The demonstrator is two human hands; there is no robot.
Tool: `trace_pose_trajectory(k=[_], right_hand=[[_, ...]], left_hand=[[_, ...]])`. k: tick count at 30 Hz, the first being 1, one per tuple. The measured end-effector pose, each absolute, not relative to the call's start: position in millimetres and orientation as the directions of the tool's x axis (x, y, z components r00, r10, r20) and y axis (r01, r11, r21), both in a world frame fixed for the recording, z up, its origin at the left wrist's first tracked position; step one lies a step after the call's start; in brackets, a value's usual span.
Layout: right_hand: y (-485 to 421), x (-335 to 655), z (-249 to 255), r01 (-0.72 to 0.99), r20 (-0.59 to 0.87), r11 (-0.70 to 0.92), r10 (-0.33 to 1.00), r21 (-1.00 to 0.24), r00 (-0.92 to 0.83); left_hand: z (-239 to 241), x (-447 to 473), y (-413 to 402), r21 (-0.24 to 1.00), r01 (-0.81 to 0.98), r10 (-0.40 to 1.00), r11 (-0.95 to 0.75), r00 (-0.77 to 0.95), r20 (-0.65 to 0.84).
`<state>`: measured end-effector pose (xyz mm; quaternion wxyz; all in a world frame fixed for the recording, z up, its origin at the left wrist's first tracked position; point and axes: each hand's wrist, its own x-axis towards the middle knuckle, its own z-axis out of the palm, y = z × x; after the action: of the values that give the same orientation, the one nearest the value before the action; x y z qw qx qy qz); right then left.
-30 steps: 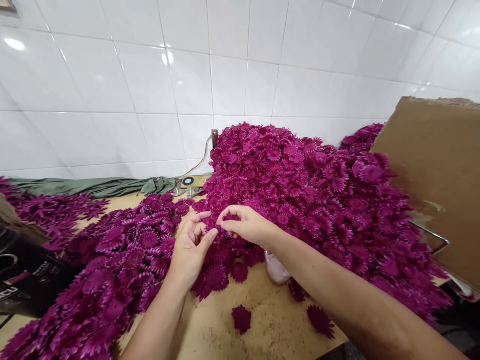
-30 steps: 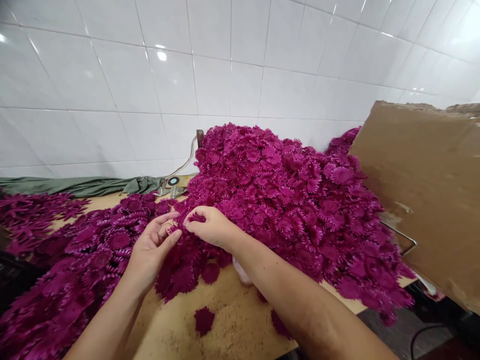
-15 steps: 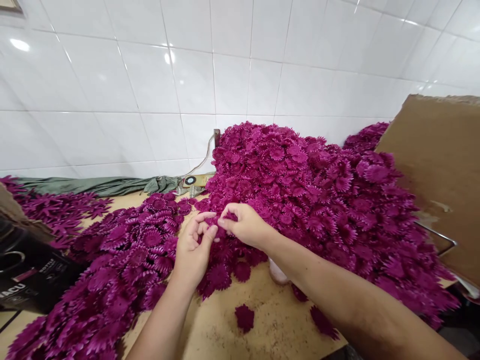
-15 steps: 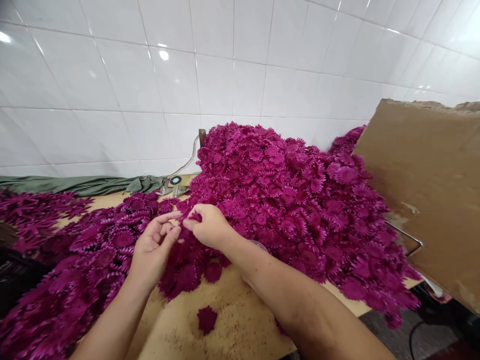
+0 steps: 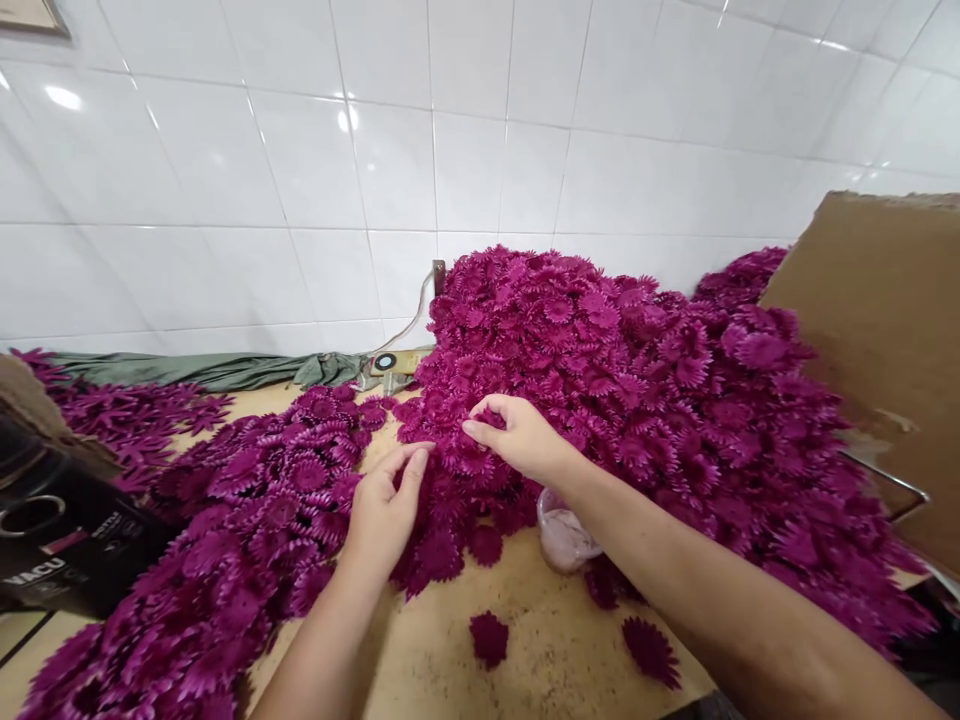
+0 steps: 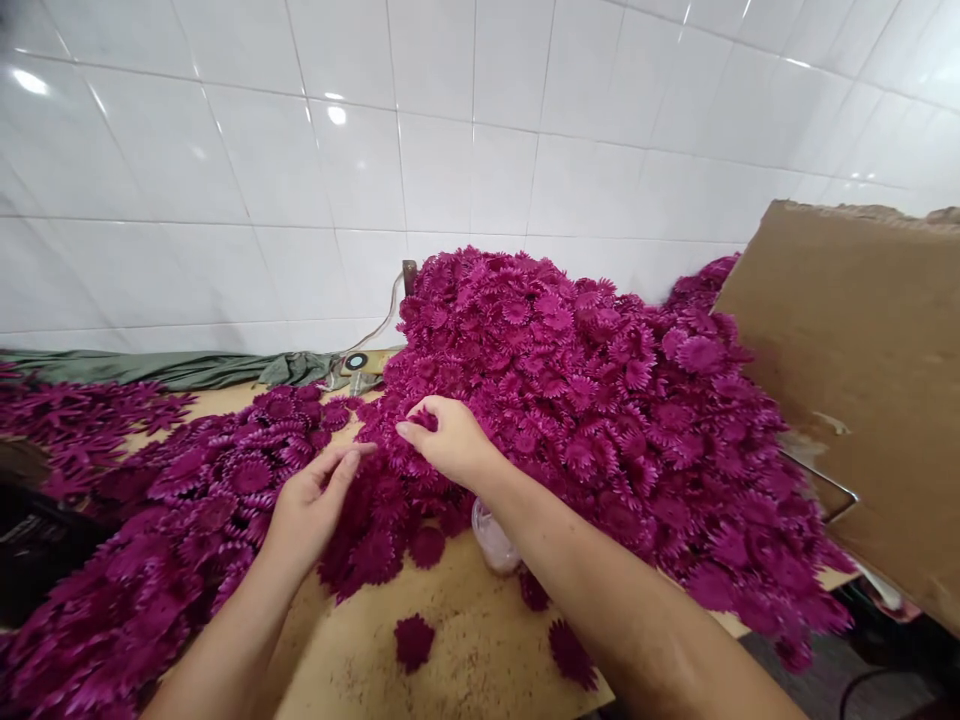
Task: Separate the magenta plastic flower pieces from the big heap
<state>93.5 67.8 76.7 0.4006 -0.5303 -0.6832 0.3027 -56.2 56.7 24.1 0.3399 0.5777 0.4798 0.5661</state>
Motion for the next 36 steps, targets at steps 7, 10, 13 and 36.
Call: trace_pose_trajectory(k=[7, 10, 13, 36], right_hand=[[62.4, 83.1, 70.5, 0.368, 0.09, 0.193, 0.957, -0.91, -0.277], [64.5, 84.5, 71.8, 0.251, 0.016, 0.087, 0.961, -0.964, -0.275], [66.1, 86.5, 71.1, 0.302, 0.065, 0.139, 0.968, -0.943, -0.242], [63.1, 66.5, 66.9, 0.342, 0.247, 0.375, 0.899, -0.862, -0.361]], left_hand=[[29.9, -42.9, 48.2, 0.964, -0.001, 0.963, -0.267, -0.039, 0.267], [26.1, -49.6, 53.5, 0.98, -0.052, 0.978, -0.191, -0.088, 0.186], [23.6, -56.1, 57.6, 0.977, -0.033, 0.969, -0.212, -0.135, 0.206], [19.3, -49.4, 53.6, 0.968, -0.17, 0.983, -0.183, -0.009, 0.184]])
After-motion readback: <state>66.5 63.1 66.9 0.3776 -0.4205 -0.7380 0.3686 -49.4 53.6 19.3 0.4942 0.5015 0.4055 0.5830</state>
